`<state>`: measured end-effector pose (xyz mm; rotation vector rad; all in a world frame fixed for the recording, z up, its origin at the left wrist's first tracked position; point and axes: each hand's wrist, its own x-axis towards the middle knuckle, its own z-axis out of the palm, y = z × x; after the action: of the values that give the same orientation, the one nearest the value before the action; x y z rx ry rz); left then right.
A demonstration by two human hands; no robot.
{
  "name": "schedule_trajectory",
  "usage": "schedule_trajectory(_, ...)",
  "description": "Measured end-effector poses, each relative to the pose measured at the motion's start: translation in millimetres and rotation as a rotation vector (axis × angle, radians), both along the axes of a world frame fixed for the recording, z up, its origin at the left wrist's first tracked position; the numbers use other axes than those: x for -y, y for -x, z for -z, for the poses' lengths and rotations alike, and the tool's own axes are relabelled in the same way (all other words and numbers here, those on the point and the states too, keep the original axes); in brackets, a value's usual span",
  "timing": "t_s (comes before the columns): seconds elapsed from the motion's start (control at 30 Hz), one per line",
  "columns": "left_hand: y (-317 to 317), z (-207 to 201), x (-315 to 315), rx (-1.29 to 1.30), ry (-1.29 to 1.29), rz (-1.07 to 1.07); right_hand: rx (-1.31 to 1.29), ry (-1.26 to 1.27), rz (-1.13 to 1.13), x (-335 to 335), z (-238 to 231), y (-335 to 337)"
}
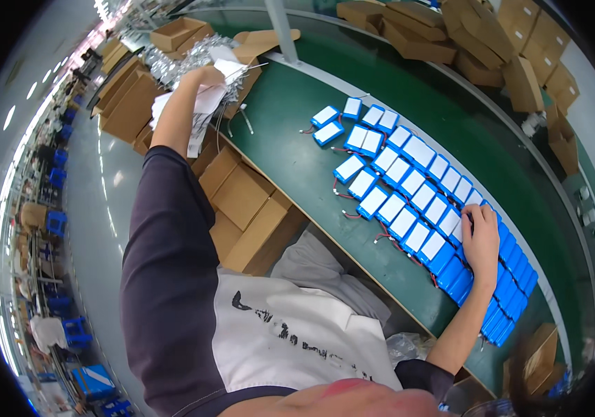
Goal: The person applies white rectangular labels to blue rectangular battery cells arranged in rows on a green workbench. They peel each label from a backing sheet and press it onto the surface of the cells one by one.
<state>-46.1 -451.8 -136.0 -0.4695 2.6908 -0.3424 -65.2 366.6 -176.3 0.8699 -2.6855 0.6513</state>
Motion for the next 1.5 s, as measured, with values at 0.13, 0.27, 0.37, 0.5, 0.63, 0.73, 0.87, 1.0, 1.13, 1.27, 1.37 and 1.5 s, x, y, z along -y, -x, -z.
schedule_trajectory(0.13, 15.3, -29.9, -61.8, -0.499, 0.066, -0.034, 0.113, 0.010, 0.035, 1.4, -3.0, 0.5)
schedule_trajectory(0.27, 19.1, -54.4, -154.6, -0.933, -0.080, 0.163, 0.020, 0.019, 0.013, -1.4, 0.8, -0.5)
schedule_trajectory(0.37, 26.1, -45.5, -208.1, -0.931, -0.207, 0.300, 0.024, -0.005, 0.019, -2.4, 2.4, -1.3)
schedule_trajectory(0.5, 71.2, -13.0, -268.2, -0.778, -0.275, 0.430, 0.047, -0.017, 0.039, -4.2, 2.2, -2.2)
schedule_trajectory(0.63, 156.0, 47.9, -274.3, -0.777, -0.302, 0.282, 0.017, 0.010, 0.011, -2.8, 4.3, 3.2)
schedule_trajectory(0.73, 198.9, 95.1, -236.3, -0.893, -0.196, 0.168, -0.014, 0.034, -0.030, 2.3, 7.5, 7.0)
schedule_trajectory(0.87, 224.4, 86.9, -276.9, -0.641, -0.063, 0.161, 0.027, 0.034, 0.014, -10.8, 6.6, 9.0)
schedule_trajectory(1.0, 232.0, 90.5, -253.4, -0.640, 0.215, 0.473, 0.055, 0.033, 0.029, -4.1, 4.9, 5.6)
schedule_trajectory(1.13, 229.3, 98.6, -245.5, -0.701, 0.239, 0.487, 0.045, 0.048, 0.024, -2.7, 8.5, 4.9)
schedule_trajectory(1.27, 198.0, 76.3, -248.4, -0.721, 0.155, 0.426, 0.052, 0.046, 0.011, -1.6, 4.1, 7.2)
schedule_trajectory(1.37, 163.8, 25.2, -223.0, -0.917, 0.064, 0.333, 0.034, 0.035, 0.012, -4.3, 4.8, 6.9)
schedule_trajectory(1.5, 89.3, -42.2, -139.5, -0.924, -0.004, 0.127, 0.038, 0.040, -0.007, -1.9, 4.8, 4.6)
